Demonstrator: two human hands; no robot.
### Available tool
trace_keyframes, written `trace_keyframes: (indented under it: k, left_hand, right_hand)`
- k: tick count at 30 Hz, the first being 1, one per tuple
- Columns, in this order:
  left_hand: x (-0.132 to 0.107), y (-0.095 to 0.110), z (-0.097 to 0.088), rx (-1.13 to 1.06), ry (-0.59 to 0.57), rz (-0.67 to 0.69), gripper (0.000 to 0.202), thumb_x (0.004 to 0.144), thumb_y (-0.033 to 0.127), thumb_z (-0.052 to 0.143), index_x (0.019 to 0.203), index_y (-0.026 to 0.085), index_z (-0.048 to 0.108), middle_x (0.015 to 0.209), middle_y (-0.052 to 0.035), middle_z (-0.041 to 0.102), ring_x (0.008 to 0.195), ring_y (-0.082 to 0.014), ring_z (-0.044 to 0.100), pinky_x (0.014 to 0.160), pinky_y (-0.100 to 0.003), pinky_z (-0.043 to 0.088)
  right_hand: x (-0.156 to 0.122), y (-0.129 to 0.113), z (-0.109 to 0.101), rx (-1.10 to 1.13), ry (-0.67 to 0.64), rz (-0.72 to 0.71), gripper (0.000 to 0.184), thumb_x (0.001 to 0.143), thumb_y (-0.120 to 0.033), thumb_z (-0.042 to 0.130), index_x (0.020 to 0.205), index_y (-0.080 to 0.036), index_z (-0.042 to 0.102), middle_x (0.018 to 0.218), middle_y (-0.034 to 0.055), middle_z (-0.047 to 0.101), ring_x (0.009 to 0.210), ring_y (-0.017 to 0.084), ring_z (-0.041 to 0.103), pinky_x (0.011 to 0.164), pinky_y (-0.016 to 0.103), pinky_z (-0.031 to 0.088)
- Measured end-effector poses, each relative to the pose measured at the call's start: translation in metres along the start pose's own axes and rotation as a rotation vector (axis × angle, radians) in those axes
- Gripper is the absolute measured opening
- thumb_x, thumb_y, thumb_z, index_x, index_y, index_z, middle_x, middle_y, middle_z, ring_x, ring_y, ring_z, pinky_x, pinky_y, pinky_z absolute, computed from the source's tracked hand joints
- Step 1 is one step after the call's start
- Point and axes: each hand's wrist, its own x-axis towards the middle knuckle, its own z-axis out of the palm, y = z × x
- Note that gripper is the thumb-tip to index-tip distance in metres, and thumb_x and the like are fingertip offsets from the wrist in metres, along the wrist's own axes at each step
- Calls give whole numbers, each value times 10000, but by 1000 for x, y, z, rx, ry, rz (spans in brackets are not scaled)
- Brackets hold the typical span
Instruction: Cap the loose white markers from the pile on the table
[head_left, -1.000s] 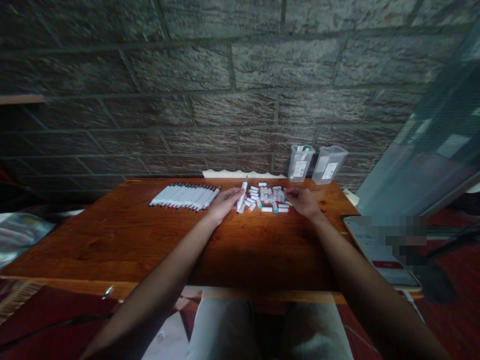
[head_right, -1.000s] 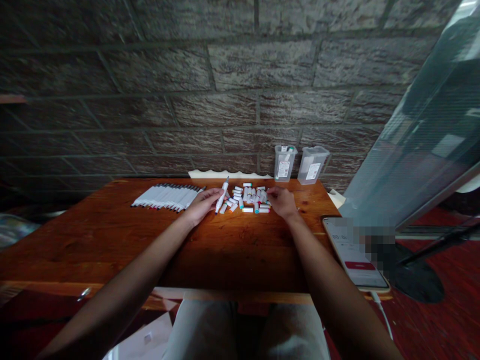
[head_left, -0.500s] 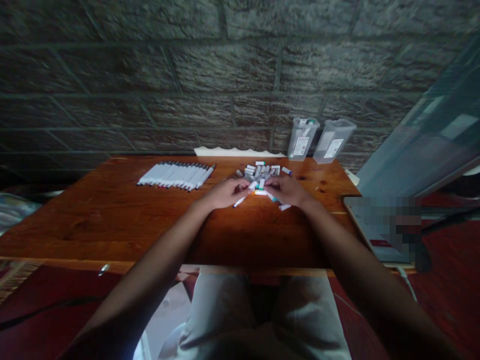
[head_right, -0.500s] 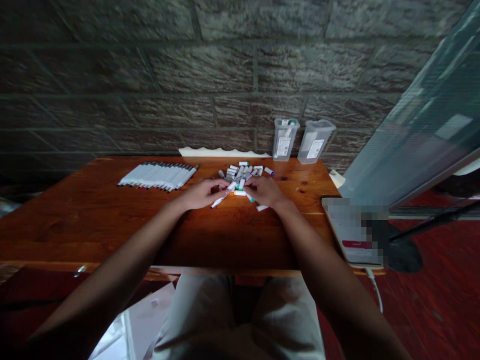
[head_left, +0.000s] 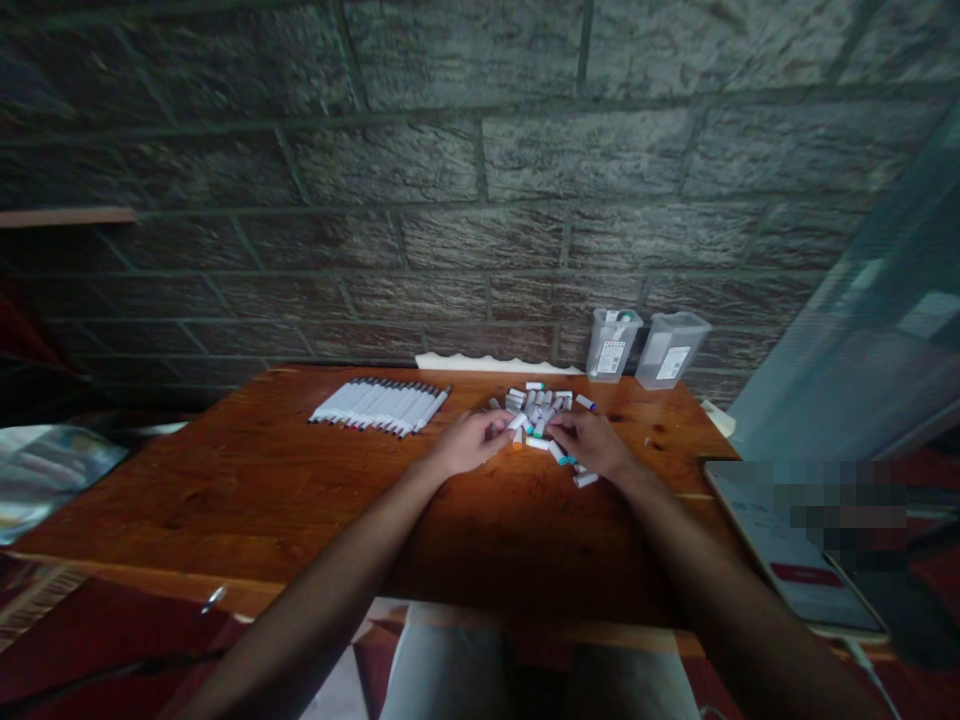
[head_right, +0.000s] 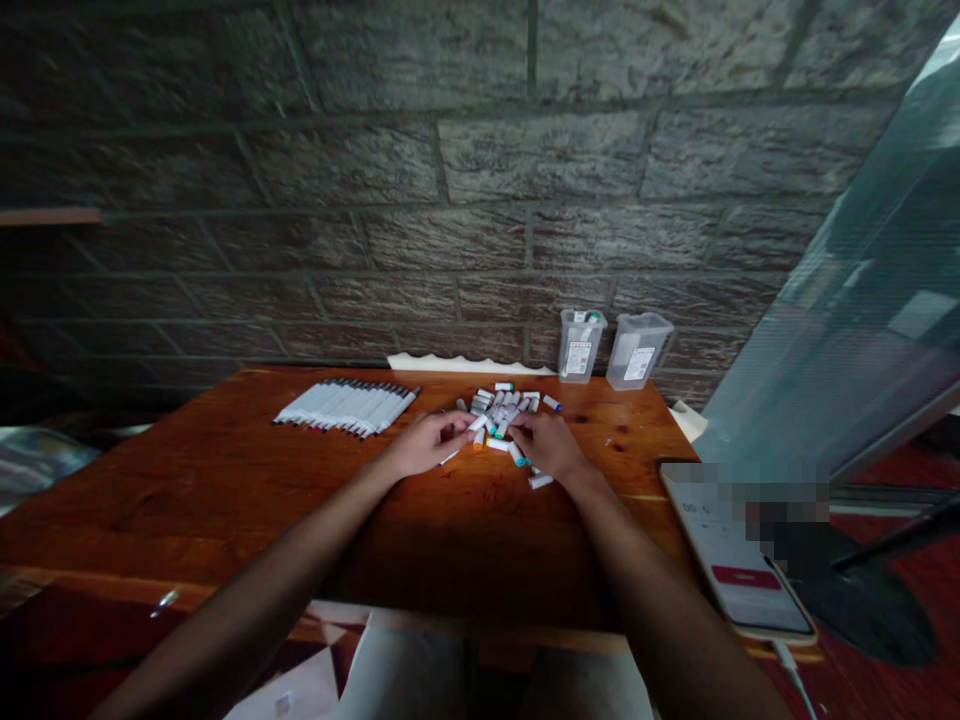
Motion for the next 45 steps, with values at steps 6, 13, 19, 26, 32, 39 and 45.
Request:
trace_keyframes:
  k: [6,13,19,26,32,39,45]
  left_hand:
    - [2,-5,-1,-37,156,-33,399,919,390,560,1230,152,641,867,-28,689,685,-106,578,641,-205,441]
    - [1,0,-2,-10,166,-40,411,922,398,553,1256,166,614,840,-21,689,659,-108,585,620,-204,441]
    - [1,3,-4,6,173,-40,401,922,378,550,1252,164,626,857,-25,699,668,-109,594,636,-205,454]
    - [0,3,-3,15,182,-40,405,931,390,539,1256,162,619,852,-24,699,659,-108,596,629,-205,445]
    - [0,5,-4,26,188,-22,402,929,393,546,1261,178,614,828,-10,699,660,-110,603,636,-205,445]
    - [0,6,-4,-9,200,-33,381,936,384,535,1245,175,614,824,-11,717,651,-111,612,630,-210,443]
    - [0,7,-5,-26,218,-26,395,933,381,539,1258,165,604,837,-15,722,657,-111,611,634,-213,443]
  right_hand:
    - [0,-1,-6,-33,132,62,224,928,-271,544,953,-218,760,957,32,776,837,161,704,770,256,500]
    - [-4,-6,-10,187,25,-37,170,836,-348,687,890,-197,742,911,32,768,819,158,704,749,250,527]
    - [-3,2,0,236,-59,-24,163,826,-311,685,936,-196,721,861,16,761,753,137,699,694,232,519]
    - [-1,1,3,220,-50,-27,134,825,-241,676,934,-181,726,900,39,771,789,151,715,725,252,535]
    - [-1,-2,2,214,-41,-25,189,788,-158,687,971,-181,729,920,48,771,818,157,721,787,279,562]
    - [-1,2,3,242,-43,-36,161,823,-182,645,958,-175,732,927,52,770,808,156,717,765,273,560]
    - [-1,1,0,189,6,-9,184,855,-247,606,947,-179,750,913,44,768,796,158,706,747,264,549]
